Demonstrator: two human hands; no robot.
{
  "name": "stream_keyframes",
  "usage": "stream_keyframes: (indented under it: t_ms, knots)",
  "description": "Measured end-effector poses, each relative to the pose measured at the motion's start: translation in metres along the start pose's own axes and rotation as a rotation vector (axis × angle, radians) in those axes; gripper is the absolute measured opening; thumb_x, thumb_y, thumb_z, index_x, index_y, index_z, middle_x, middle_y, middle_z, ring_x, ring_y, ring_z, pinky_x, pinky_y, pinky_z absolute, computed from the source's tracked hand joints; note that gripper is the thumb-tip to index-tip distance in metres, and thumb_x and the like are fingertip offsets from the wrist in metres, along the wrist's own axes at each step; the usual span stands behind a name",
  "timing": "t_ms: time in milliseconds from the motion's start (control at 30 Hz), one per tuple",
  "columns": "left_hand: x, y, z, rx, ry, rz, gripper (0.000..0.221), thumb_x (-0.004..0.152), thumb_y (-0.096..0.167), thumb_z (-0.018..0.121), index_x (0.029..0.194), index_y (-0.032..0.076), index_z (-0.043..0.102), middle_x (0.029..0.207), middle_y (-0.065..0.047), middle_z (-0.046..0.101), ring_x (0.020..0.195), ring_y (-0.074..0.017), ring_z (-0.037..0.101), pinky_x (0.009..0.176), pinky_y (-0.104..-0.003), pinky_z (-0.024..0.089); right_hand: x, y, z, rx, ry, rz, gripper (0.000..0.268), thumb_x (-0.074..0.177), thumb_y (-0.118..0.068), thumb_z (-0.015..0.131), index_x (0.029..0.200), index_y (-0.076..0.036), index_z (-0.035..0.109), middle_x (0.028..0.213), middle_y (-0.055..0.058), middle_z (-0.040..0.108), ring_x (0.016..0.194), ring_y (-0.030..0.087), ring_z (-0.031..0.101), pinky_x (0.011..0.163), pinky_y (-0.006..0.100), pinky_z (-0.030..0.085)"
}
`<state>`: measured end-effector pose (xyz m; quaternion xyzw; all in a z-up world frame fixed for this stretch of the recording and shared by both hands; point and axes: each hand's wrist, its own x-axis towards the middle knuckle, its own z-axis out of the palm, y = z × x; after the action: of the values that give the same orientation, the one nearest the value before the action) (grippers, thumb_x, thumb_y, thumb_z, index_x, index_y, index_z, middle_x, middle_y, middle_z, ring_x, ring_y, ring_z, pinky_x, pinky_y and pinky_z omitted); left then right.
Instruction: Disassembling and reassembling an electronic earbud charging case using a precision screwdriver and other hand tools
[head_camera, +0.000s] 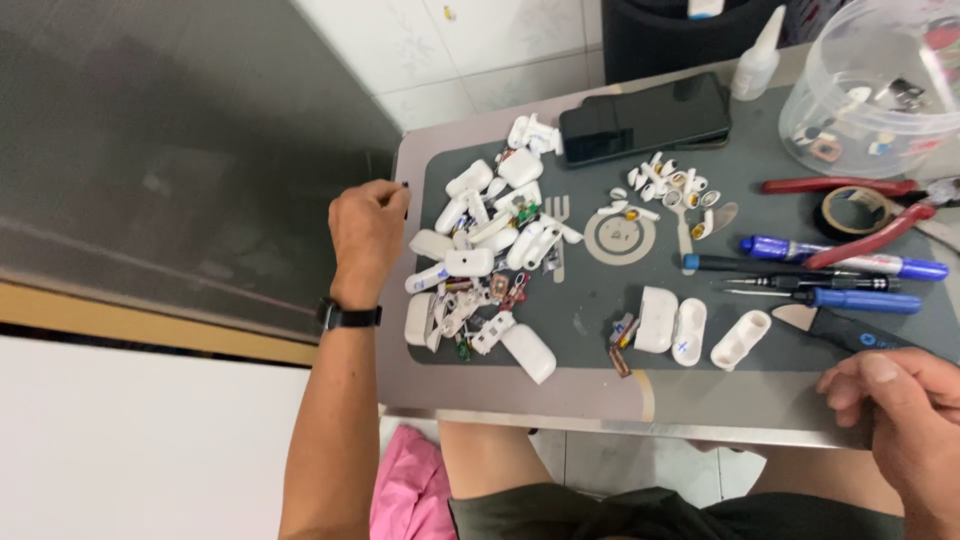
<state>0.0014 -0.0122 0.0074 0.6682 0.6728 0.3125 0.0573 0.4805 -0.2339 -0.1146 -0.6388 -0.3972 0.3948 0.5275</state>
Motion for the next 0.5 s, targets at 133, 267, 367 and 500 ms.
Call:
stream_keyframes:
  t_ms: [133,267,367,500]
  knots:
    - [-0.005,0.025,-0.017,-0.31,-0.034,-0.268,0.013,0.086,0.012,0.068,0.076,0.008,0.06,0.067,-0.002,0.046,0.067,-0.0105,0.041,0.054,-0.028,0.033,0.006,0.012,-0.002,0.049,-0.044,-0.106,0.036,0.115,-0.015,0.047,0.089,0.006,0.061,0.081,0.02,0.064,0.059,0.023,0.05,0.058,0.03,0.037]
    - [-0.037,0.051,-0.008,-1.052,-0.262,-0.381,0.018,0.09,0.02,0.076,0.098,0.005,0.075,0.072,-0.004,0.069,0.055,-0.0131,0.063,0.053,-0.024,0.054,-0.002,-0.008,0.005,0.088,-0.003,-0.145,0.034,0.115,-0.012,0.049,0.085,0.002,0.06,0.08,0.017,0.062,0.069,0.021,0.056,0.062,0.027,0.041]
    - [-0.075,0.078,0.027,-1.272,-0.36,-0.333,0.03,0.088,0.023,0.076,0.095,-0.006,0.074,0.059,-0.01,0.062,0.049,-0.0189,0.062,0.054,-0.036,0.06,-0.007,-0.024,0.005,0.074,0.019,-0.03,0.027,0.118,-0.007,0.051,0.099,0.008,0.063,0.078,0.021,0.059,0.076,0.029,0.058,0.068,0.034,0.043]
    - [-0.095,0.131,0.023,-1.525,-0.639,-0.134,0.027,0.1,0.018,0.064,0.086,-0.005,0.067,0.077,-0.014,0.063,0.062,-0.0216,0.056,0.059,-0.033,0.049,-0.008,-0.04,0.011,0.09,0.044,-0.138,0.028,0.112,-0.002,0.053,0.087,0.006,0.062,0.077,0.016,0.062,0.062,0.021,0.055,0.06,0.027,0.044]
